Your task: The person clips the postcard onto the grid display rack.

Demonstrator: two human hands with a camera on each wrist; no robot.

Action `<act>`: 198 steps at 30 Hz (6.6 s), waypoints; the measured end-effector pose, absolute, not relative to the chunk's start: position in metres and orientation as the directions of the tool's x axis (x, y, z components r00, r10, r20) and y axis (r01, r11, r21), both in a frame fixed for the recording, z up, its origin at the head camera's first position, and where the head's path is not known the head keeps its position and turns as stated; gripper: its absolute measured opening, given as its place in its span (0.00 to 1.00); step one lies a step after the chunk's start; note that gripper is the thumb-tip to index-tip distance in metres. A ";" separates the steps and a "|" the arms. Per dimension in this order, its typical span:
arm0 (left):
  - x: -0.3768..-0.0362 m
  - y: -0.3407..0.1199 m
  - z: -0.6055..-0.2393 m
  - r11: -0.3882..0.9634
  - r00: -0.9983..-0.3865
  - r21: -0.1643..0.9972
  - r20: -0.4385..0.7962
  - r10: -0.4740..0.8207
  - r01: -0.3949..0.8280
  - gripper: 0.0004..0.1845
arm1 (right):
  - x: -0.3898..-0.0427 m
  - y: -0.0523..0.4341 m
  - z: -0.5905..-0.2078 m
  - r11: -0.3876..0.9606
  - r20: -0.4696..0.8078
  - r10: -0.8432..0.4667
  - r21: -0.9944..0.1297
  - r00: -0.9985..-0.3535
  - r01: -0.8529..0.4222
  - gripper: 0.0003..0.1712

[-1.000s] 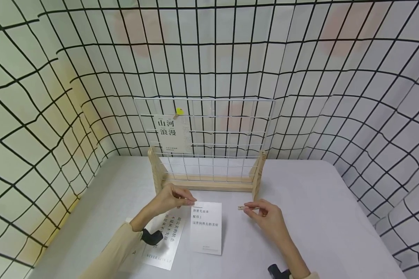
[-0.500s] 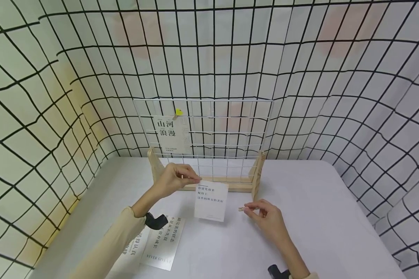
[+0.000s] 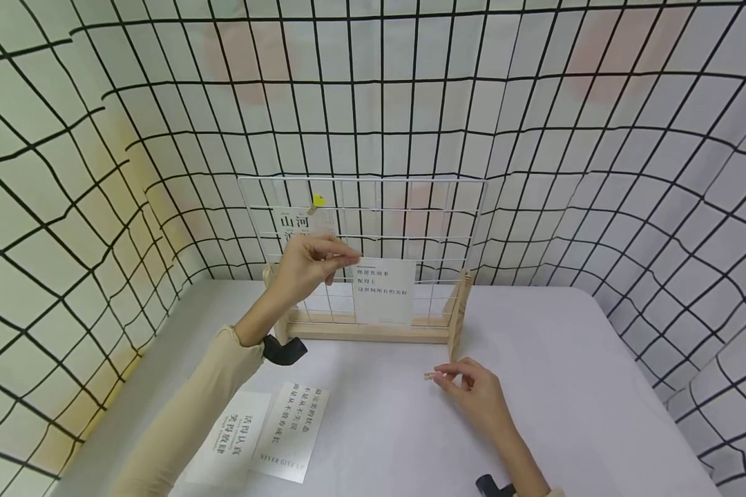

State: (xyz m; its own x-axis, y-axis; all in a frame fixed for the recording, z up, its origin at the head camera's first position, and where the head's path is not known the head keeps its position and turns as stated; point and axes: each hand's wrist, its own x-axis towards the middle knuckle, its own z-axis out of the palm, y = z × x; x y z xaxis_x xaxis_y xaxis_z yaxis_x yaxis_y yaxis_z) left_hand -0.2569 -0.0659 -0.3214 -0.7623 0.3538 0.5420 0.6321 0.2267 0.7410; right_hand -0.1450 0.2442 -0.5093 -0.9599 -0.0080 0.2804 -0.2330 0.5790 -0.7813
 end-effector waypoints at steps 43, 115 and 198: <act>-0.274 -0.009 -0.284 0.594 -0.632 0.489 0.774 0.044 0.639 0.02 | -0.149 0.248 -0.469 0.515 0.388 -0.082 -0.772 -0.918 -0.373 0.09; -0.276 0.003 -0.290 0.762 -0.413 0.258 0.911 0.013 0.593 0.04 | -0.253 0.200 -0.258 0.715 0.675 -0.045 -0.493 -0.737 -0.495 0.09; -0.229 -0.118 -0.401 0.391 -0.535 0.408 0.787 0.307 0.825 0.09 | -0.188 0.238 -0.396 0.630 0.519 -0.116 -0.621 -0.847 -0.467 0.15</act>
State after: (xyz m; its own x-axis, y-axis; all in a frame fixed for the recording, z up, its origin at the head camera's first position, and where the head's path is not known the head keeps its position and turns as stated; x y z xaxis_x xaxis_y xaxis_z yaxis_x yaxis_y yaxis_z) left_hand -0.2289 -0.1177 -0.4011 -0.5348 0.3074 0.7871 0.8251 0.3910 0.4079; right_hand -0.1884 0.2385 -0.3957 -0.8470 -0.1165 0.5188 -0.4668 0.6299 -0.6207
